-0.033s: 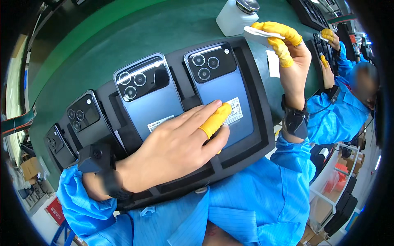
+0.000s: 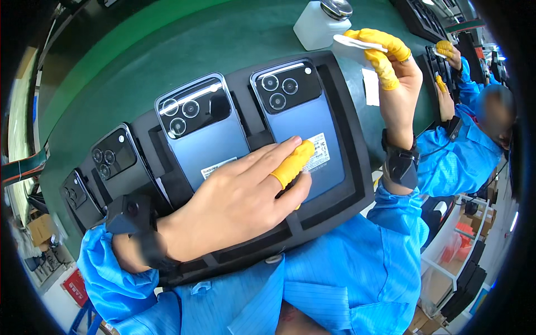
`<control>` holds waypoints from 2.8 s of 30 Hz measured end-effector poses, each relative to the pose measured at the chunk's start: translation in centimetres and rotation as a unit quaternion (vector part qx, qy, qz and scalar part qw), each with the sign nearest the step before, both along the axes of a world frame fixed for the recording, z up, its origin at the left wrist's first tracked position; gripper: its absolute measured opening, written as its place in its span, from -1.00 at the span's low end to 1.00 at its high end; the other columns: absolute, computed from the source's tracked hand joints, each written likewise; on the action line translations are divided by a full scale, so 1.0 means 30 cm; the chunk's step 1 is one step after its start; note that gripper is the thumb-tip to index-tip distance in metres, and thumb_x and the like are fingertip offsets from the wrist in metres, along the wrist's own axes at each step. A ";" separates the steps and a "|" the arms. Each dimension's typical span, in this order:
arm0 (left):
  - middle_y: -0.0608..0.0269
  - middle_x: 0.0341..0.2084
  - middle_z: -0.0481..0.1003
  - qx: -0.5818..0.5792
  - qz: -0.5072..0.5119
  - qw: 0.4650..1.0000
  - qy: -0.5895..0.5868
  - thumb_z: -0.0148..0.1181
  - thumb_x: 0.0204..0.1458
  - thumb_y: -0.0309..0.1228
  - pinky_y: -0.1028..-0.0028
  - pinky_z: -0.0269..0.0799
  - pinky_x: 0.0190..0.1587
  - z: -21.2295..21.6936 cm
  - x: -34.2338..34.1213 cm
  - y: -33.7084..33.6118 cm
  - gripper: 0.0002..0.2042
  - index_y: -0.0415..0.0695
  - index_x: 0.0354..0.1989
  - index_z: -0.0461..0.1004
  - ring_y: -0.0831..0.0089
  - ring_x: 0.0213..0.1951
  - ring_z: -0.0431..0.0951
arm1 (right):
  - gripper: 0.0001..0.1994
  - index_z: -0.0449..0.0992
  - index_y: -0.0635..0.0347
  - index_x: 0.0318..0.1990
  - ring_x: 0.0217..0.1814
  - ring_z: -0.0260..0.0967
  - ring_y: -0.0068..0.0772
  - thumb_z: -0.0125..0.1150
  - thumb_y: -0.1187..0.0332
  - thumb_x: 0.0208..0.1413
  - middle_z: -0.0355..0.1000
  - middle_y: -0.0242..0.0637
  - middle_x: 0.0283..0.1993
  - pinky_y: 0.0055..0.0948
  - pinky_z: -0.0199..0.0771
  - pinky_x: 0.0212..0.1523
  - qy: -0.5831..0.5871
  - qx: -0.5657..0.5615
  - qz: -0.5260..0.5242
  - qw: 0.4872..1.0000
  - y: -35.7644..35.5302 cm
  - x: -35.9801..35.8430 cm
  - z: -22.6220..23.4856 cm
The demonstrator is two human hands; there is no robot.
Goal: Cleaning and inspecting the back and camera modules of multiple smartphones using a cloth and arranging them in a tray.
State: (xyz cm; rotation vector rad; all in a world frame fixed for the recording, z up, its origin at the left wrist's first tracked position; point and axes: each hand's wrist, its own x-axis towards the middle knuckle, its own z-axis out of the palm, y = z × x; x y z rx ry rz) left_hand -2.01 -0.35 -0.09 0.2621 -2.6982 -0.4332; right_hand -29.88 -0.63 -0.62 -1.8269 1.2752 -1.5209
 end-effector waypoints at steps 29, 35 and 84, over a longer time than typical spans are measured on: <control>-0.02 -0.06 0.44 0.046 -0.031 0.998 -0.039 0.21 -0.18 -0.41 0.40 0.47 -0.07 0.025 0.010 0.033 -0.73 -0.19 -0.24 0.47 0.18 -0.05 0.49 | -0.86 0.51 0.25 -0.45 -0.49 0.41 -0.22 0.30 0.49 -0.25 0.44 -0.25 -0.53 -0.28 0.45 -0.10 0.260 -0.121 0.194 0.938 -0.047 0.202 0.005; -0.02 -0.07 0.44 0.058 -0.034 0.997 -0.031 0.21 -0.17 -0.41 0.39 0.47 -0.06 0.015 0.002 0.029 -0.73 -0.21 -0.25 0.46 0.17 -0.03 0.48 | -0.87 0.50 0.27 -0.48 -0.49 0.40 -0.22 0.31 0.48 -0.25 0.44 -0.23 -0.53 -0.28 0.45 -0.13 0.276 -0.107 0.187 0.937 -0.011 0.177 0.007; 0.08 -0.36 0.46 0.334 0.119 0.922 -0.155 0.24 -0.08 -0.49 0.41 0.47 -0.38 0.099 0.055 -0.006 -0.55 -0.12 0.05 0.31 0.31 -0.40 0.54 | -0.78 0.55 0.25 -0.35 -0.23 0.46 -0.18 0.26 0.59 -0.29 0.51 -0.23 -0.29 -0.23 0.40 -0.06 0.322 -0.089 0.050 0.941 0.064 0.035 0.020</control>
